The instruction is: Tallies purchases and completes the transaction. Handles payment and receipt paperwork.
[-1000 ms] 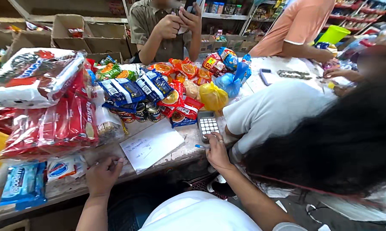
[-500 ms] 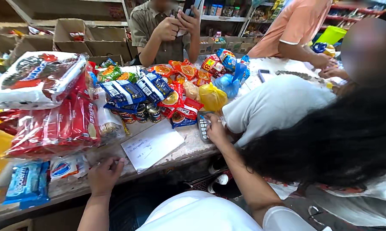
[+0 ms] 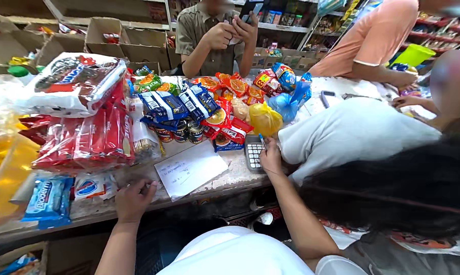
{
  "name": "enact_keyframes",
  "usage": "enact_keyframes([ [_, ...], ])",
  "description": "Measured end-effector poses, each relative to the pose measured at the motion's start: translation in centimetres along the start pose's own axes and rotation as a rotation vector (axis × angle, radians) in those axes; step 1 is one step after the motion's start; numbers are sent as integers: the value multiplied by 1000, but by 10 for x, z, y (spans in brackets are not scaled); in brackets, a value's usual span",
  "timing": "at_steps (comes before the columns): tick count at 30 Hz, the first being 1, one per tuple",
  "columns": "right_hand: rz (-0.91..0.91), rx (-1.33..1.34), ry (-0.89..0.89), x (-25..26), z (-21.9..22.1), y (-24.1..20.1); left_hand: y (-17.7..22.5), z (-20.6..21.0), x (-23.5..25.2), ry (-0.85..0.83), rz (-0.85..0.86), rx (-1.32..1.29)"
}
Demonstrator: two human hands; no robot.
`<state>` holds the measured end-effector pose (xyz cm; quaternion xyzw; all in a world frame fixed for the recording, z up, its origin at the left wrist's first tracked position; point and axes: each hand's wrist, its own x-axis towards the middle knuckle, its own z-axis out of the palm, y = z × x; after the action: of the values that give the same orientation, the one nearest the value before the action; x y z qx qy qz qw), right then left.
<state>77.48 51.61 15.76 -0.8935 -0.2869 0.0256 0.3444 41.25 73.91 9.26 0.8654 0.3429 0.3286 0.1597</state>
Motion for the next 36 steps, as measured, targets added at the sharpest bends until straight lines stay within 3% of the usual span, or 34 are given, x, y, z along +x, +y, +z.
enact_keyframes([
  [5, 14, 20, -98, -27, -26, -3, -2, 2, 0, 7, 6, 16],
  [10, -81, -173, -97, -69, -32, 5, -2, 3, 1, 11, 12, 27],
  [15, -10, -338, -233, -72, -35, 7, -5, 5, 0, 4, 16, 20],
  [19, 49, -264, -289, -64, -44, -2, -1, 3, 2, -1, 10, 13],
  [25, -142, -159, -224, -44, -16, -2, 1, 1, 0, -1, 15, 14],
  [28, -111, -205, -247, -39, -21, -12, 1, 0, 1, -16, 11, 16],
  [32, -43, -281, -152, -58, -33, -5, 1, 0, 1, 0, 15, 19],
  [34, 49, -322, -216, -66, -37, -2, 1, 1, 1, -6, 15, 21],
  [36, 19, -162, -204, -70, -37, -1, -1, 1, 1, -16, 15, 23],
])
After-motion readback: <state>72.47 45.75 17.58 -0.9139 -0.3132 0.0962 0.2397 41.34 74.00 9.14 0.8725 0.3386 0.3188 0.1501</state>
